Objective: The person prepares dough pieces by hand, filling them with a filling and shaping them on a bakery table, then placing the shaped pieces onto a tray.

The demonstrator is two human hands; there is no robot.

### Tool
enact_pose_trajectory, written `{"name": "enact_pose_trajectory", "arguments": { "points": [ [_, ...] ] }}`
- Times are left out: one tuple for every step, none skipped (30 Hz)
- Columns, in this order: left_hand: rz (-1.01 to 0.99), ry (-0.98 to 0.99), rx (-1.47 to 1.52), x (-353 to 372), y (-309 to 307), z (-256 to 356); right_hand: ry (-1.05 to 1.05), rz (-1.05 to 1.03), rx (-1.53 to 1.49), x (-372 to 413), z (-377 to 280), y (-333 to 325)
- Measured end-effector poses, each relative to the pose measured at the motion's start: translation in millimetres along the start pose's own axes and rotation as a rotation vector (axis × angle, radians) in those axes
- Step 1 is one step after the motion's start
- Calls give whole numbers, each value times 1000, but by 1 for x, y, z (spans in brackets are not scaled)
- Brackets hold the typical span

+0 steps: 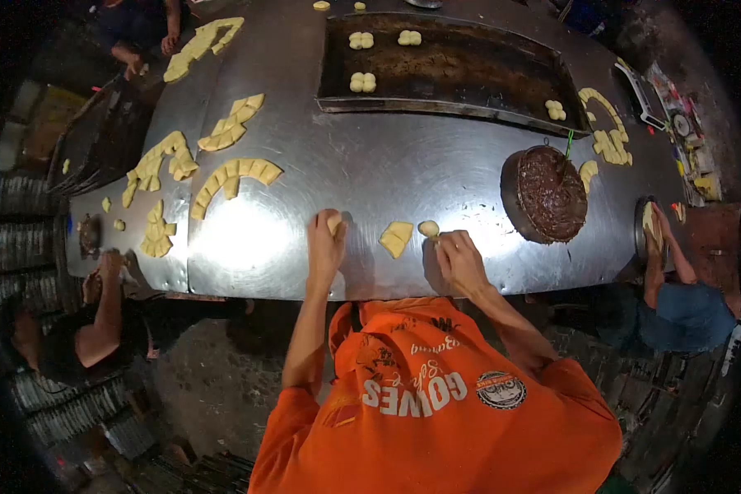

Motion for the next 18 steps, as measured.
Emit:
{"name": "enact_pose_trajectory", "arguments": {
  "points": [
    [159, 204, -323, 4, -3, 16, 22, 79, 4, -11, 2, -9],
    [158, 200, -321, 8, 3, 23, 43, 160, 8, -23, 5, -16],
    [45, 199, -282, 14, 17, 35, 130, 164, -8, -36, 10, -14],
    [-66, 196, -241, 21, 33, 45, 127, 190, -5, -49, 12, -7],
    [-125, 214, -269, 32, 48, 56, 119, 214, -1, -56, 13, 3],
    [-183, 229, -295, 45, 61, 62, 140, 131, 6, -54, 11, 20],
    [-176, 224, -293, 54, 70, 56, 159, 56, 12, -51, 8, 35],
    [-264, 182, -52, 60, 79, 47, 31, 79, 17, -38, -6, 39],
    [-353, 151, 184, 58, 83, 40, -97, 79, 100, -16, -5, 55],
    [-353, 167, 176, 51, 75, 37, -51, 52, 17, -10, -7, 50],
    [-294, -34, 343, 48, 61, 24, -4, 11, -67, -4, -5, 43],
    [-236, -243, 509, 48, 48, 10, -82, 7, -19, -1, 11, 47],
    [-202, -188, 448, 43, 32, 4, -295, -32, 225, -10, 13, 40],
    [-168, -138, 388, 36, 16, -3, -240, 19, 280, -26, 23, 42],
    [-97, 38, 201, 32, -1, -2, -191, 66, 338, -38, 25, 48],
    [-141, -37, 171, 30, -5, -13, 13, 138, 160, -50, 17, 50],
    [-206, -132, 231, 30, -13, -12, 218, 213, -18, -58, 10, 52],
    [-189, -165, 243, 34, -13, -21, 180, 136, 61, -49, 4, 65]
  ]
}}
Point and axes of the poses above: each hand's wrist, its own x-axis away from the middle knuckle, its own y-axis out of the palm, z = x × y, the point moved 5 cm from there along -x, towards the middle knuckle, and after that the axes turned 3 degrees about z, right-handed, at the moved point
